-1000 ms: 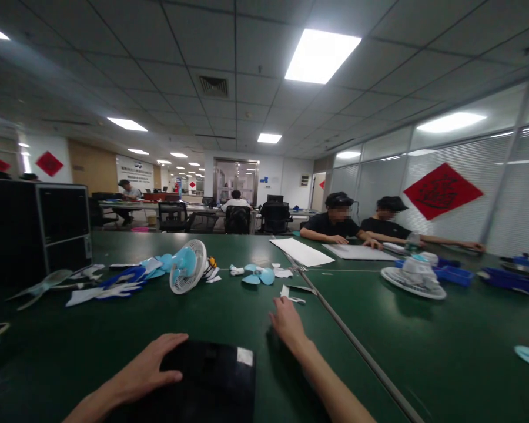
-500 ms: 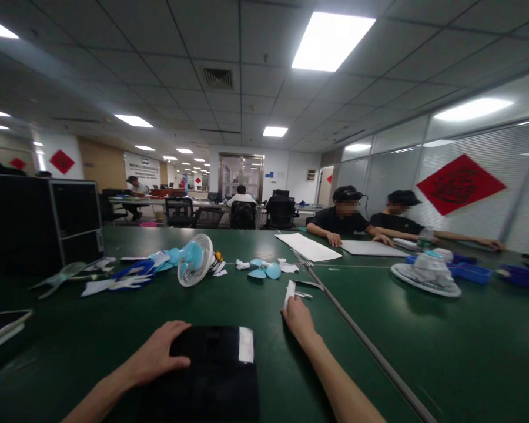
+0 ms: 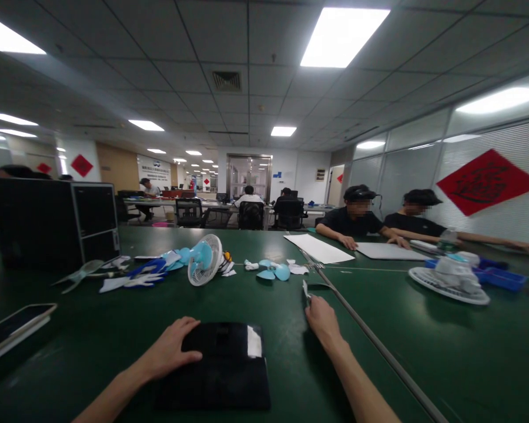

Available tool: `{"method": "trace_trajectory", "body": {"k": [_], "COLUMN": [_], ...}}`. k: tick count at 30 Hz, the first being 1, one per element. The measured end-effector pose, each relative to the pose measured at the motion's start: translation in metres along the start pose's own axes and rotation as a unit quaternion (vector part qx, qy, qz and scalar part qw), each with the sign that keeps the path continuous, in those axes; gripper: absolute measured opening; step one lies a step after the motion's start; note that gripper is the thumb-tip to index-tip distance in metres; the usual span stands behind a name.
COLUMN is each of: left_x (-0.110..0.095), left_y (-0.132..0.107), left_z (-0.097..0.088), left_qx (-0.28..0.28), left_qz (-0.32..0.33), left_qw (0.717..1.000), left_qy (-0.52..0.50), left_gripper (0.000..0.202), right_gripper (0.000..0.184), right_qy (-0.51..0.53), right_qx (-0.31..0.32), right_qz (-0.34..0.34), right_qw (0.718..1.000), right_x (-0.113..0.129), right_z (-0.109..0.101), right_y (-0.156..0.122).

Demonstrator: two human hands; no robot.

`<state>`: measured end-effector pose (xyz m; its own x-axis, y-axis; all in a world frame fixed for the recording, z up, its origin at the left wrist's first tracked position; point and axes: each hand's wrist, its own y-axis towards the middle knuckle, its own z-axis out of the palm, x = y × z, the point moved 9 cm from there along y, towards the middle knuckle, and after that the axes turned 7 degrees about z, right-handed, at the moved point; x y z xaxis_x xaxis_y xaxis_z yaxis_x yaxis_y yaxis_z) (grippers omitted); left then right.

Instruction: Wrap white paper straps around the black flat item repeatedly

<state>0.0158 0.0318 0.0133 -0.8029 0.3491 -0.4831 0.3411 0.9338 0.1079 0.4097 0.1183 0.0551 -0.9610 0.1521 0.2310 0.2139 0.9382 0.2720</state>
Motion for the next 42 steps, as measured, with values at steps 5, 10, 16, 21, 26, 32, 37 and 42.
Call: {"method": "trace_trajectory", "body": {"k": [5, 10, 16, 21, 26, 32, 37, 42], "left_x": [0.0, 0.001, 0.001, 0.002, 0.007, 0.01, 0.007, 0.007], "left_y": [0.0, 0.001, 0.001, 0.002, 0.004, 0.003, 0.002, 0.004], "left_z": [0.0, 0.0, 0.0, 0.0, 0.004, 0.005, 0.005, 0.006], "left_qx": [0.006, 0.005, 0.0, 0.005, 0.003, 0.013, 0.017, 0.015], "left_qz": [-0.009, -0.007, -0.003, -0.007, -0.004, -0.013, -0.012, -0.004], "left_qw": [1.0, 1.0, 1.0, 1.0, 1.0, 1.0, 1.0, 1.0], "left_qy": [0.001, 0.001, -0.004, -0.007, -0.011, -0.021, -0.02, -0.021], "left_gripper": [0.087, 0.088, 0.086, 0.085, 0.087, 0.089, 0.087, 0.087], "right_gripper": [0.026, 0.03, 0.03, 0.032, 0.032, 0.032, 0.031, 0.029], "right_qy": [0.014, 0.032, 0.043, 0.048, 0.055, 0.061, 0.064, 0.078], "right_qx": [-0.041, -0.064, -0.083, -0.09, -0.094, -0.101, -0.11, -0.125], "right_qz": [0.034, 0.047, 0.055, 0.067, 0.066, 0.067, 0.062, 0.052], "right_qw": [0.999, 0.996, 0.994, 0.993, 0.992, 0.991, 0.99, 0.988], "right_x": [-0.024, -0.032, -0.033, -0.036, -0.034, -0.034, -0.036, -0.036], "right_z": [-0.026, -0.037, -0.044, -0.051, -0.055, -0.055, -0.055, -0.057], "right_y": [0.004, 0.002, -0.001, -0.003, -0.006, -0.006, -0.006, -0.007]}}
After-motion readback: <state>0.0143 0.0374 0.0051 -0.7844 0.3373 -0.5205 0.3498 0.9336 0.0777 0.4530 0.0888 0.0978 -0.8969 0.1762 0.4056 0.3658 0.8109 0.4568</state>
